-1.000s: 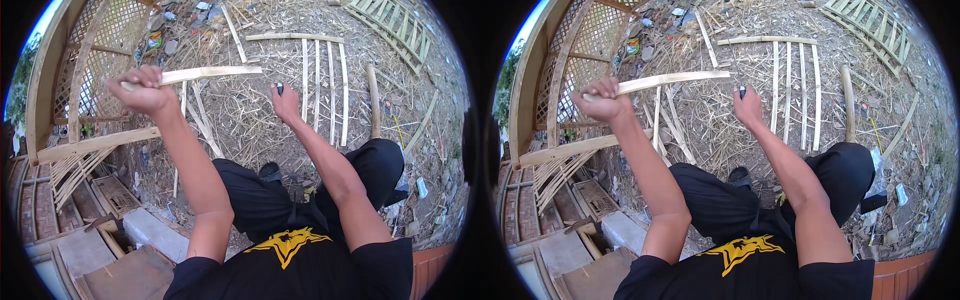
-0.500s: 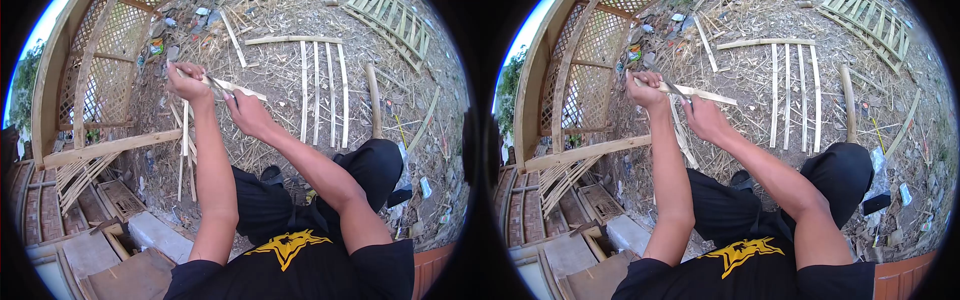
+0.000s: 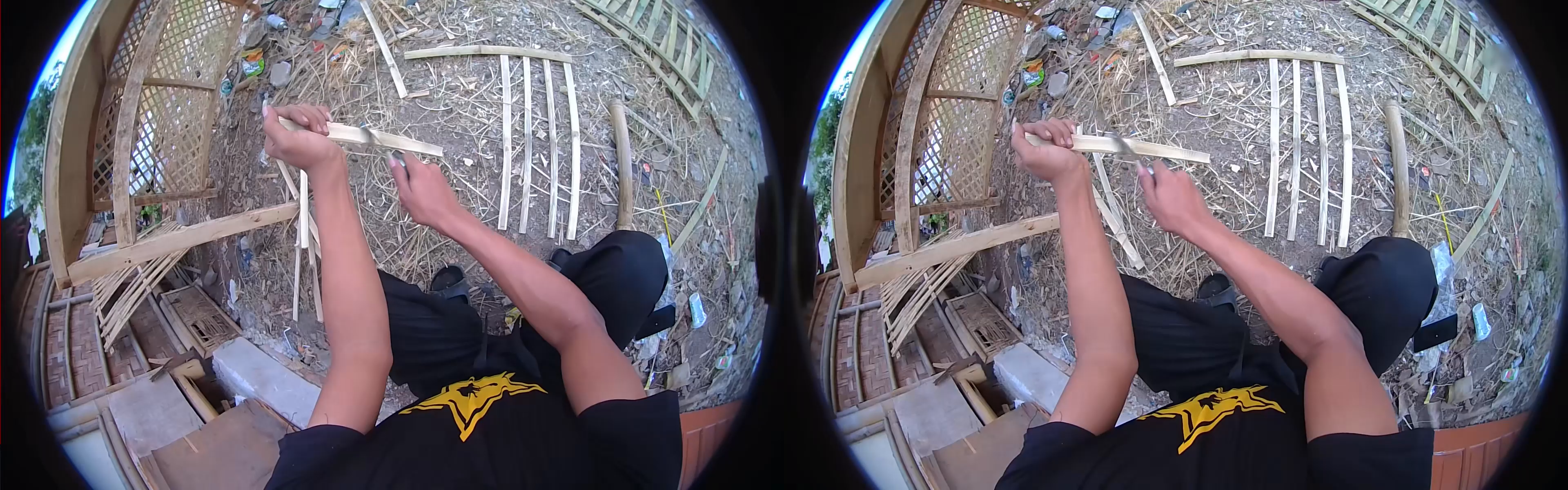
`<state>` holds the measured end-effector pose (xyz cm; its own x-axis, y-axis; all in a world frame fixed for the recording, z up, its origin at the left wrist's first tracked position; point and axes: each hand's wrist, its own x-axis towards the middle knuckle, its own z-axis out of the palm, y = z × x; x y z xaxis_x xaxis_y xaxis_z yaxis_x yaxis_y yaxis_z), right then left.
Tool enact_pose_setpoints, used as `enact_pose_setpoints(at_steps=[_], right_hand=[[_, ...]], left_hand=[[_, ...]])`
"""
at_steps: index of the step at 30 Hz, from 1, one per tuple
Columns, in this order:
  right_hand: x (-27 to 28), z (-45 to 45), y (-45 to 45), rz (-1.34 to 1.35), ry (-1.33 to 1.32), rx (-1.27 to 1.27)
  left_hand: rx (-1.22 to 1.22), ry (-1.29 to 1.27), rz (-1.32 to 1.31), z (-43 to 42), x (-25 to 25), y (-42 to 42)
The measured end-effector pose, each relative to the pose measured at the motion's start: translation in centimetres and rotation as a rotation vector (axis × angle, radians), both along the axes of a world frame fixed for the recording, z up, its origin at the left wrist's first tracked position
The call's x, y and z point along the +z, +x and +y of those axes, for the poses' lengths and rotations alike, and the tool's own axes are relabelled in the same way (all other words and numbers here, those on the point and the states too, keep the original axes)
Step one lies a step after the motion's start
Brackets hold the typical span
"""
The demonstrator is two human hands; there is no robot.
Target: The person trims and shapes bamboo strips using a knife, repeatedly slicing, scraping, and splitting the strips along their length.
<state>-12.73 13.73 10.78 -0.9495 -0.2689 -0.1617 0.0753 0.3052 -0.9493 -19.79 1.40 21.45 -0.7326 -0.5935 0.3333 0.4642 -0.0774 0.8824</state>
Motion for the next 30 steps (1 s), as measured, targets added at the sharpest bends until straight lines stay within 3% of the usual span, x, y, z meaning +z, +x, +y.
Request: enact_pose_setpoints(at_steps=[2,7,9,12,14,17,20,21,24,27,30], right_hand=[[-1.3,0.9,0.0,-0.042,0.003,0.03],[2.4,0.0,-0.2,-0.132,0.01,0.088],[2.7,-0.7,0.4,0.058,0.0,0.011],[-3.7,0.5,-0.2,-0.118,0.055,0.015],[-4.8,0.3,-0.8,-0.184,0.108,0.013],[-1.0,0.7,-0.7,-0.191,0.049,0.041],[1.1,-0.6,-1.1,0.021,-0.012,0.037],[0.5,-0.8,-1.2,0.022,-0.011,0.04],[-4.6,-0.6,-0.8,-0.312,0.112,-0.025],[-9.1,-0.7,-0.5,-0.134,0.129,-0.097],[-3.7,-1.6,-1.7,-0.153,0.038,-0.084]], left_hand=[[0.033,0.002,-0.013,-0.4,0.1,0.3],[0.035,-0.007,-0.034,-1.7,0.0,0.4],[0.024,-0.013,-0.032,-1.0,0.0,0.5],[0.022,0.028,-0.011,-1.0,-0.1,0.6],[0.001,0.022,-0.023,-1.3,0.2,0.6],[-0.026,0.01,-0.07,-1.3,0.2,0.5],[-0.047,-0.029,-0.097,-0.5,0.7,0.3],[-0.051,-0.051,-0.101,-0.5,0.8,0.3],[-0.052,-0.011,-0.092,-1.9,0.2,0.9],[-0.077,-0.006,-0.101,-2.3,0.3,1.3],[-0.102,-0.026,-0.104,-2.0,0.3,1.1]])
